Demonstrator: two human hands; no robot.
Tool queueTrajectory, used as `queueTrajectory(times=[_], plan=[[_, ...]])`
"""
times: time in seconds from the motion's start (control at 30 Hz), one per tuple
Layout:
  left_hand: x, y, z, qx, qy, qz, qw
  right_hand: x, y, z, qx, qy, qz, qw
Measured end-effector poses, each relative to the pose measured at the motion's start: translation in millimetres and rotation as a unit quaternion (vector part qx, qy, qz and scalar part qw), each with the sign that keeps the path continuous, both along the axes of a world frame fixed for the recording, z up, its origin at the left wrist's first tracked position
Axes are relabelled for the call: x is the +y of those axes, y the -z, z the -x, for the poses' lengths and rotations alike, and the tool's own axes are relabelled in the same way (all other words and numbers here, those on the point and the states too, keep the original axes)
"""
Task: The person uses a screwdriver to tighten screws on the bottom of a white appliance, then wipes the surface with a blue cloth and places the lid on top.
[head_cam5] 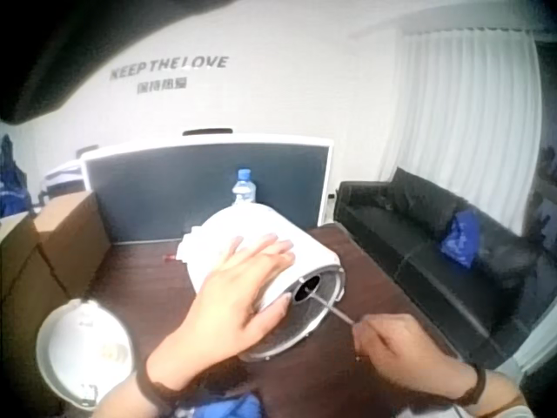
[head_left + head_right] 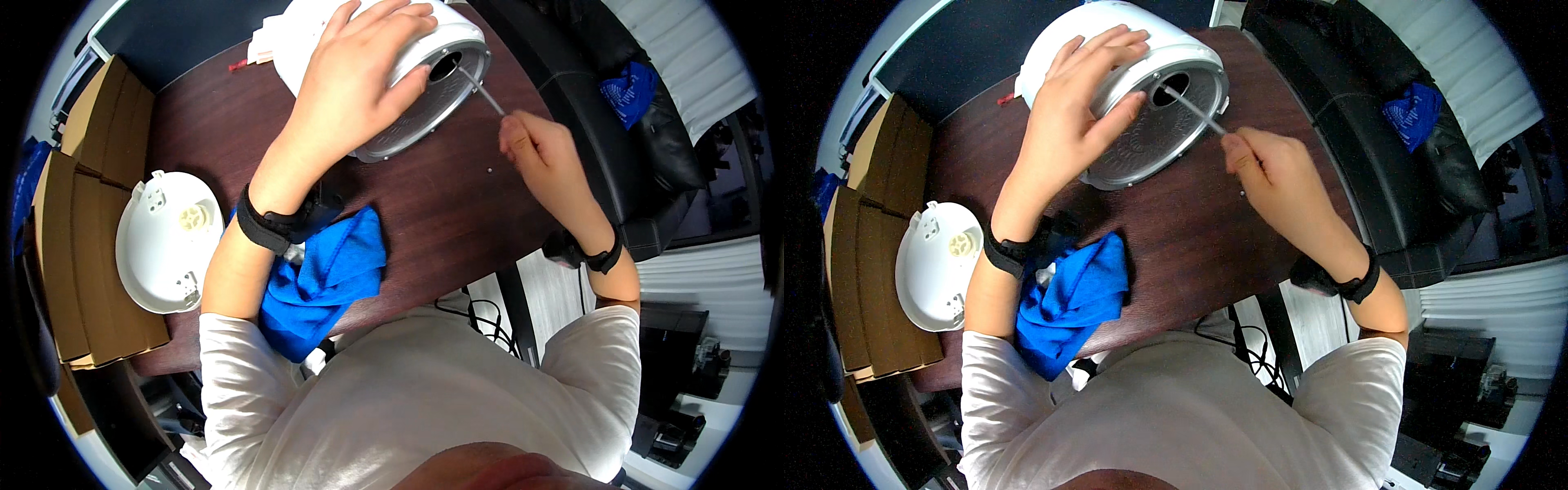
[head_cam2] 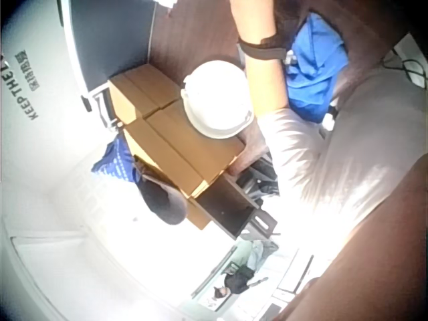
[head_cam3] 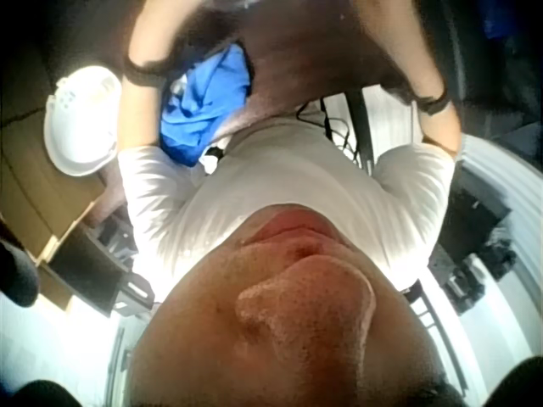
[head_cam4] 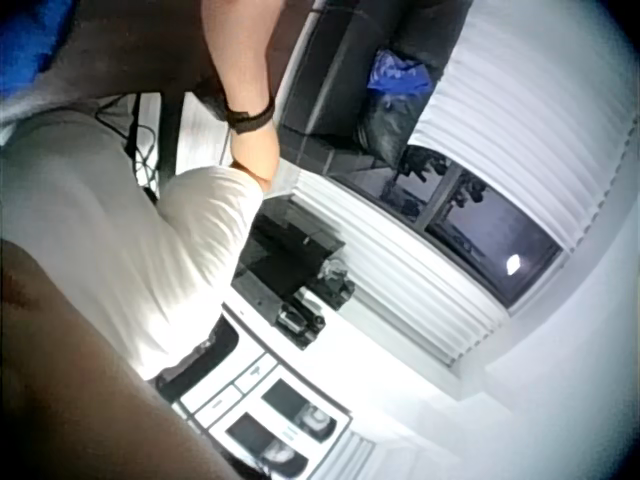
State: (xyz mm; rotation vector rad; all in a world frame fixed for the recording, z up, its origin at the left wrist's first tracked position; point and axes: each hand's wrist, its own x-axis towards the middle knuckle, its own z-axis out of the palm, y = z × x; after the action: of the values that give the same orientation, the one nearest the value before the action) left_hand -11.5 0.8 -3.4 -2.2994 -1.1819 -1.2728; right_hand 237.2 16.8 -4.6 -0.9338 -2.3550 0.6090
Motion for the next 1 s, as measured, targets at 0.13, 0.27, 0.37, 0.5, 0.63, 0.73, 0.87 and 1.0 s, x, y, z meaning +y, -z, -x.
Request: queueTrajectory(times=[0.13,0.27,0.37,0.5,0.63,0.73,0.87,1.0], plan=[[0,0,0,0.009,-0.011,0.007,1.000,5,-15,-2,-0.051,0.030,-0.092,0.994],[0,0,-1,0.015,-0.013,0.005,1.000,6,-16,0,-0.076,0.025,-0.163,0.983],[0,0,0,0.019,-0.015,0.005,1.000,7,-16,3,-0.082,0.031,-0.160,0.983],[0,0,0,0.012,-0.006,0.004,1.000,4,-19,3,-0.096,0.031,-0.148,0.984],[0,0,0,0.013,-0.004,0.010,1.000,4,-19,1,-0.099,0.029,-0.160,0.982],[1,0,0,0.015,-0.006,0.005,1.000,3,-21,2,-0.100,0.031,-0.149,0.983],[0,-1,0,0.014,-0.006,0.007,1.000,4,-20,1,-0.087,0.032,-0.155,0.984],[0,-1,-1,0.011,0.002,0.012,1.000,4,-21,2,-0.099,0.034,-0.154,0.982]])
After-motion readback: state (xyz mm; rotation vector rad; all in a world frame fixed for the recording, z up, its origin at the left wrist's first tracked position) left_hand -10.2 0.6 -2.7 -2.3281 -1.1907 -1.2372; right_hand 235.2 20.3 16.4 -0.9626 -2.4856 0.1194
